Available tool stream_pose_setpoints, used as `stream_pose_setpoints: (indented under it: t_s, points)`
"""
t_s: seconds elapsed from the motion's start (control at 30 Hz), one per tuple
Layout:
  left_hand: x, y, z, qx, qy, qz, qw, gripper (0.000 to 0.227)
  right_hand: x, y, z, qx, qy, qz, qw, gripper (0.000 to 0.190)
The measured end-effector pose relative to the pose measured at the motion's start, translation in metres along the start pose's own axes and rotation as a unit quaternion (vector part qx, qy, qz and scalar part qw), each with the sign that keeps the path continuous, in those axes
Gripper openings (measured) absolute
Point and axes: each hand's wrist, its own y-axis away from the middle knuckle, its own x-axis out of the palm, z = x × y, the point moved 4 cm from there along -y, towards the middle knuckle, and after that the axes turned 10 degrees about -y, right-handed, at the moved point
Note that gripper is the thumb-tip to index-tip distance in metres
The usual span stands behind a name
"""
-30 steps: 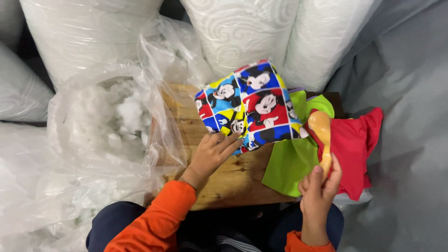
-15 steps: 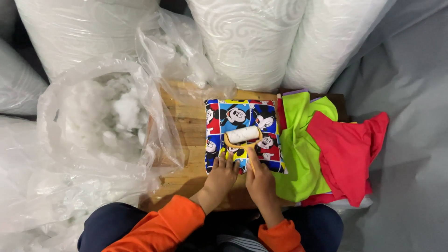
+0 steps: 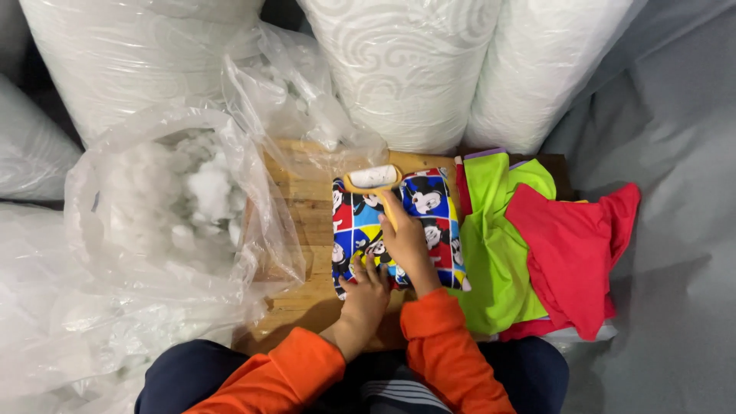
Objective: The person cleans a patterned fabric with a lint roller and then stuffs a green fabric pouch with white fiberfill material.
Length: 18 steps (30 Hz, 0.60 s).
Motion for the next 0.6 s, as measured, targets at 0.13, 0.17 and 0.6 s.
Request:
stream_pose_setpoints:
  t_s: [0.13, 0.17, 0.6]
  points:
    - [0.015, 0.007, -0.010, -0.015, -0.027, -0.015, 0.999, 0.048, -0.019, 0.065, -0.009, -0.144, -0.049, -0.044, 0.987, 0.047]
    - [0.015, 0.010, -0.011, -0.010, -0.031, -0.029, 0.999, 0.049, -0.032, 0.082, -0.002, -0.154, -0.043, -0.040, 0.986, 0.047]
    - [-0.041, 0.026, 0.005, 0.071, -0.050, 0.080, 0.993, 0.141, -0.038, 0.114, -0.027, -0.086, 0.065, 0.041, 0.993, 0.052]
